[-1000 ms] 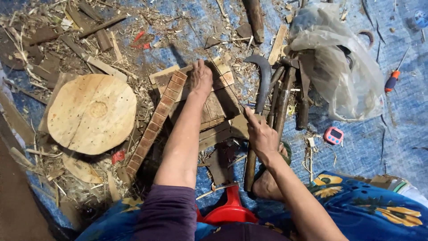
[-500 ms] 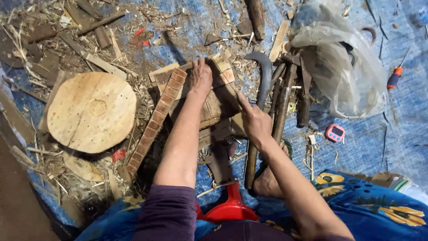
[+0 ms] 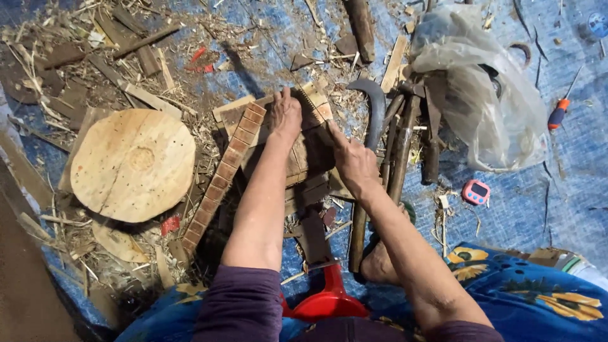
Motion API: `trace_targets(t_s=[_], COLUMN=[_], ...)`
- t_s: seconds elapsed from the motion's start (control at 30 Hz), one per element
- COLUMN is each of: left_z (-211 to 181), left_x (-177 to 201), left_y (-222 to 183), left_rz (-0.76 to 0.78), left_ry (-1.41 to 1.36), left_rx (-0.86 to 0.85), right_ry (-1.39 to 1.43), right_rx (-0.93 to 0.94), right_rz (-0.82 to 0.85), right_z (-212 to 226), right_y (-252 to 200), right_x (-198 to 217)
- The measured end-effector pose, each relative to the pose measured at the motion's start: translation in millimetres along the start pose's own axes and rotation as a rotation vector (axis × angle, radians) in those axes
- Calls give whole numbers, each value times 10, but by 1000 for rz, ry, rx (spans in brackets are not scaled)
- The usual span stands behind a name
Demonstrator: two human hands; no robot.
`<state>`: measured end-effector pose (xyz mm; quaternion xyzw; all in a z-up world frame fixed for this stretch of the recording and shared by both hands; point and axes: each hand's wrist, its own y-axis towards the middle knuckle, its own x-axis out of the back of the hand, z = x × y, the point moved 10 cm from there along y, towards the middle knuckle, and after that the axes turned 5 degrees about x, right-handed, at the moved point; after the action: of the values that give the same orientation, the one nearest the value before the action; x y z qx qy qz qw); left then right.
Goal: The person is using a large curved blade to shave and split small pieces of wood while sitting on a stool.
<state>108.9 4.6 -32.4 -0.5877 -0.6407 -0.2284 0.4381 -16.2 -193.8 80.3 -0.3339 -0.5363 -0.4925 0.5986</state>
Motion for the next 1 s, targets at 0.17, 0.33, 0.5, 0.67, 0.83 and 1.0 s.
trace_targets(t_s=[0.17,0.33,0.5,0.67,0.83,1.0], left_z=[-71,-126,-121,144,105,134], left_x=[99,186,161,-153,-64,-228], left_y=[-50,-157,-175,36,-11,49], left_rz=[0,9,17,15,39,35], left_ry=[-7,-83,-49,-128,-135,-146], left_rx=[2,-12,60,64,66,95], right_ry=[58,-78,-5,32,28,18], right_rx=[16,69,54,1,2,-8], right_rz=[5,-94,-20,44,15,34], right_z=[-28,90,22,-13,30,-117], right_y=[-453,-97,-105,-353,33,-581], right_x=[379,206,194,314,106,372])
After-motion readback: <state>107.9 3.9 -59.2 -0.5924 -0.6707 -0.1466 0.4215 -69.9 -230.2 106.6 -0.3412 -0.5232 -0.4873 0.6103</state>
